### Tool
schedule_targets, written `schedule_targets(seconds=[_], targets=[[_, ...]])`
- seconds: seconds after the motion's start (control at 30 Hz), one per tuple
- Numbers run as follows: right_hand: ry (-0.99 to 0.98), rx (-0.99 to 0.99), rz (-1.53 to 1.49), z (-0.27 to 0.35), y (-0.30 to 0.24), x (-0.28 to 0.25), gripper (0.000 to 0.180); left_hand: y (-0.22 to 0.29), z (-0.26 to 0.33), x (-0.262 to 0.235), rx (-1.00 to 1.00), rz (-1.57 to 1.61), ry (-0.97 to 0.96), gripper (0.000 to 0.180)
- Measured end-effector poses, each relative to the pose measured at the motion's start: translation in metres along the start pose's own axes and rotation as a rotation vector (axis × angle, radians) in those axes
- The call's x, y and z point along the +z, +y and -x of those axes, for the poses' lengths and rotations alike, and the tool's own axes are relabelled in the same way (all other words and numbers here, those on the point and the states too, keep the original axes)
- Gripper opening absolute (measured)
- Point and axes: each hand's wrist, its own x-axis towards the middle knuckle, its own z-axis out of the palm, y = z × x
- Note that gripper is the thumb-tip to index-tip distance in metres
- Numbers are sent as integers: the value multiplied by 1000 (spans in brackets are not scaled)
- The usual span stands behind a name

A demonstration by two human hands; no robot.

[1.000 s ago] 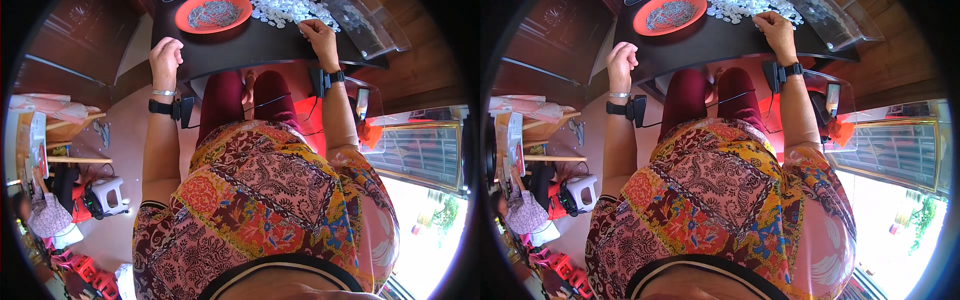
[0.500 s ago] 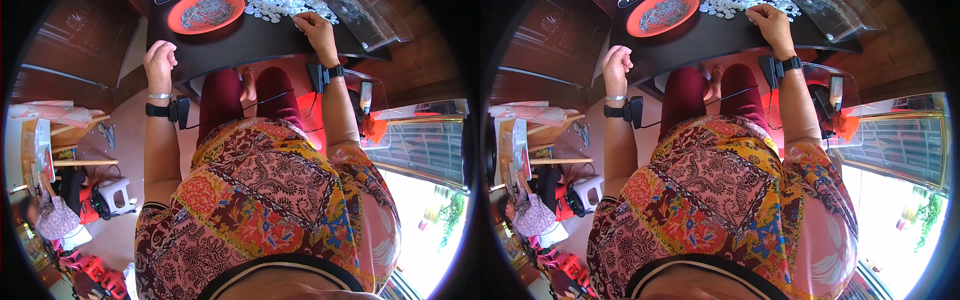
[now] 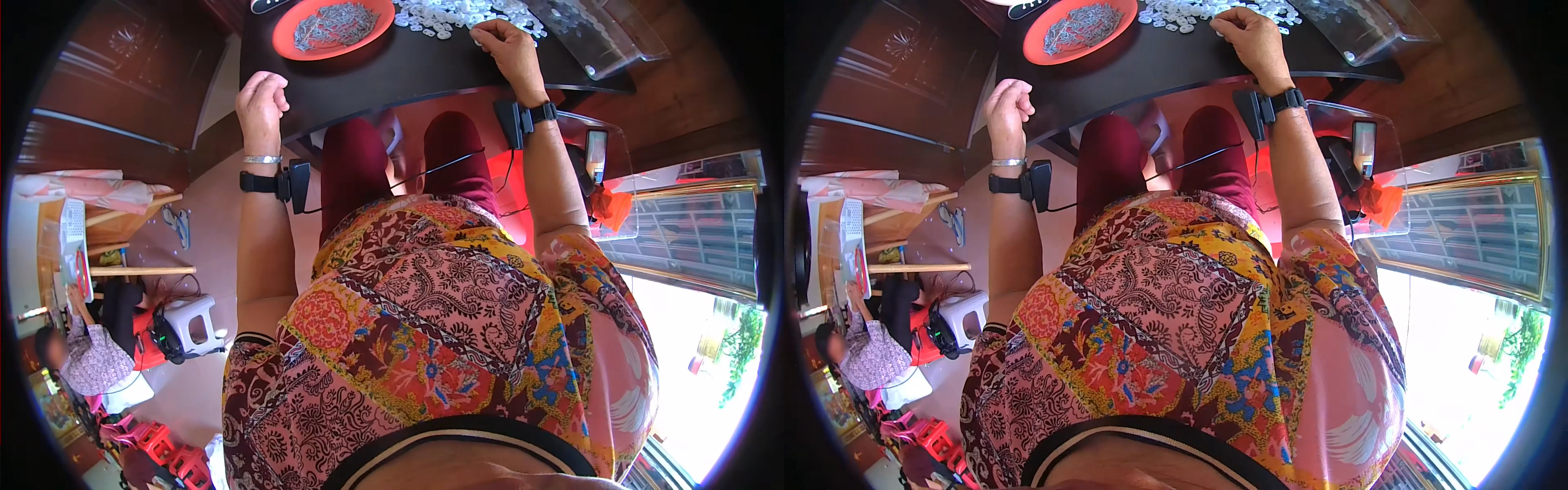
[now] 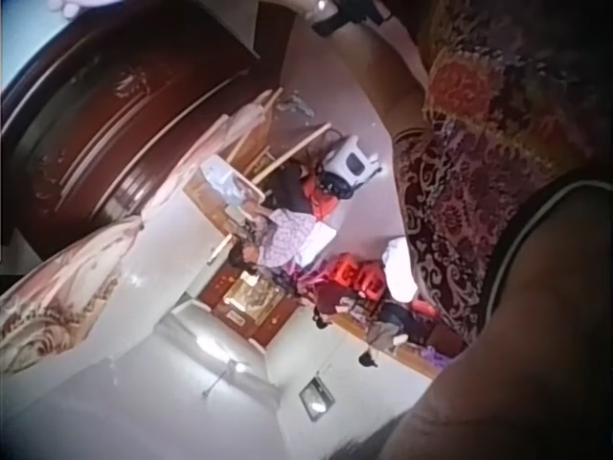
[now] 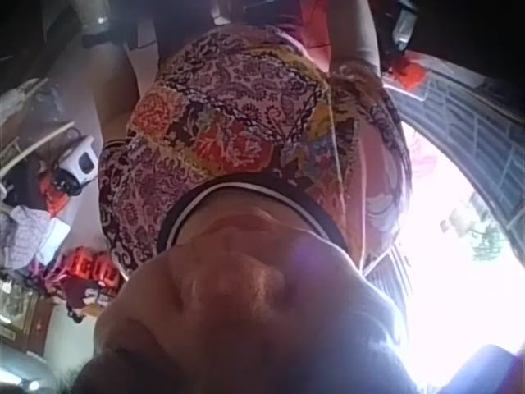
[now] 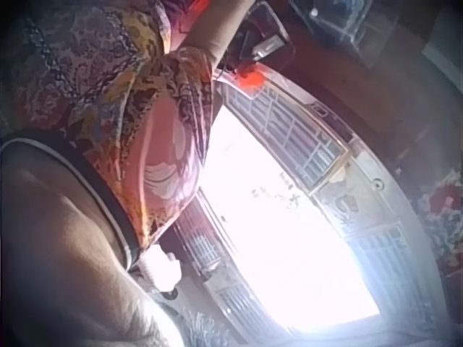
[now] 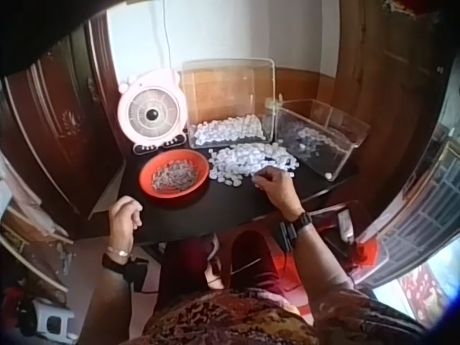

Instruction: Assembling small plastic components by manually inserting metal pins.

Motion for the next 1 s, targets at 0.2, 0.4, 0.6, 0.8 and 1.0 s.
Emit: schedule_targets(seconds=[0.2, 0.4, 0.6, 0.8, 1.0], targets=[[6, 3, -1, 1, -4, -2, 20, 1, 1, -3, -1, -12, -18, 14], [2, -1, -23, 1, -2, -2, 20, 4, 2, -2, 5, -8, 7, 13], [-5, -26, -29, 2, 0, -2, 21, 6, 4, -1, 10, -20, 5, 13], [15, -62, -9, 4, -6, 1, 21, 4, 3, -2, 4, -21, 1, 13], [2, 82, -45, 6, -30, -5, 19, 7, 3, 0, 38, -31, -3, 13]])
